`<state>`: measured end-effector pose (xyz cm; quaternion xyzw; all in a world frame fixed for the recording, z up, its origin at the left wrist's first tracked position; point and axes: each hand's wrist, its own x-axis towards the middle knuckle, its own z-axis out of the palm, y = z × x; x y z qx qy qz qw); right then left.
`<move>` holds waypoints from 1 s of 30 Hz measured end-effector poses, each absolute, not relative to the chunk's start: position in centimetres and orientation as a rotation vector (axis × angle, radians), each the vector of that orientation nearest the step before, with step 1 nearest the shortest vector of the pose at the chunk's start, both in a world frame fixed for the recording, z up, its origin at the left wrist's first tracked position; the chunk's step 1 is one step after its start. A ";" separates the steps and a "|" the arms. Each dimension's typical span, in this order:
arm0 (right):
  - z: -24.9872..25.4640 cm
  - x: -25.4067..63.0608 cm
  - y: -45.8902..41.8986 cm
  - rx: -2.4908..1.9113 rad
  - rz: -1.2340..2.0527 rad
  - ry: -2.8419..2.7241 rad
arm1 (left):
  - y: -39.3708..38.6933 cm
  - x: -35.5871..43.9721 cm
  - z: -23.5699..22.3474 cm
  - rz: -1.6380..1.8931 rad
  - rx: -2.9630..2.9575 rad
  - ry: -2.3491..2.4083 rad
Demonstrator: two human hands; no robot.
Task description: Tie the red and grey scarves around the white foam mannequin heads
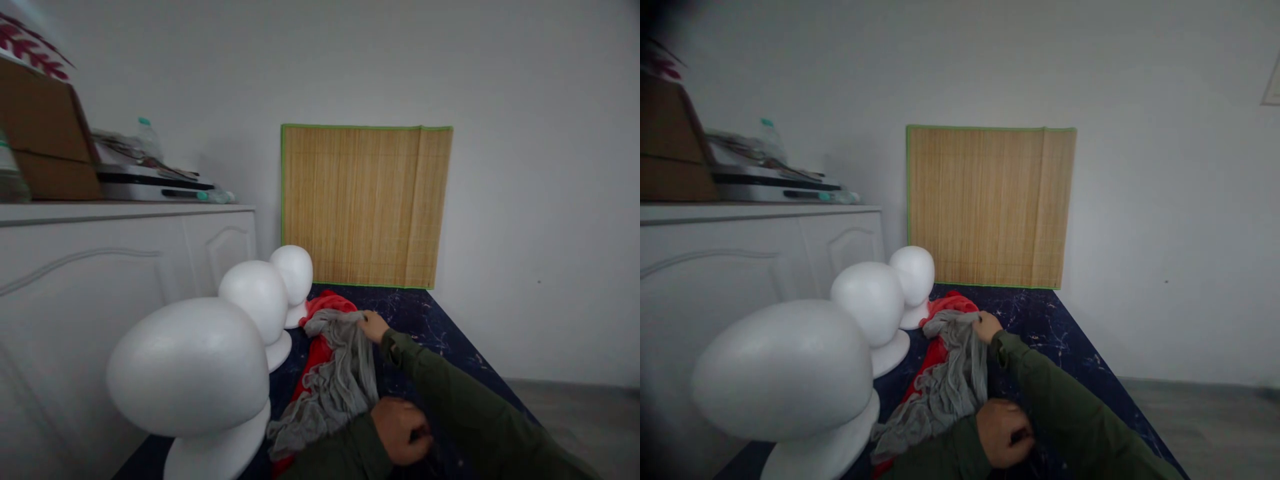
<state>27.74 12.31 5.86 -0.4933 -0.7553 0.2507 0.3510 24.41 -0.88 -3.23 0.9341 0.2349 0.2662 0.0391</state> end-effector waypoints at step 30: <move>-0.7 54.7 -5.4 -1.391 1.088 -1.132 | 7.7 26.0 1.9 0.353 2.343 1.388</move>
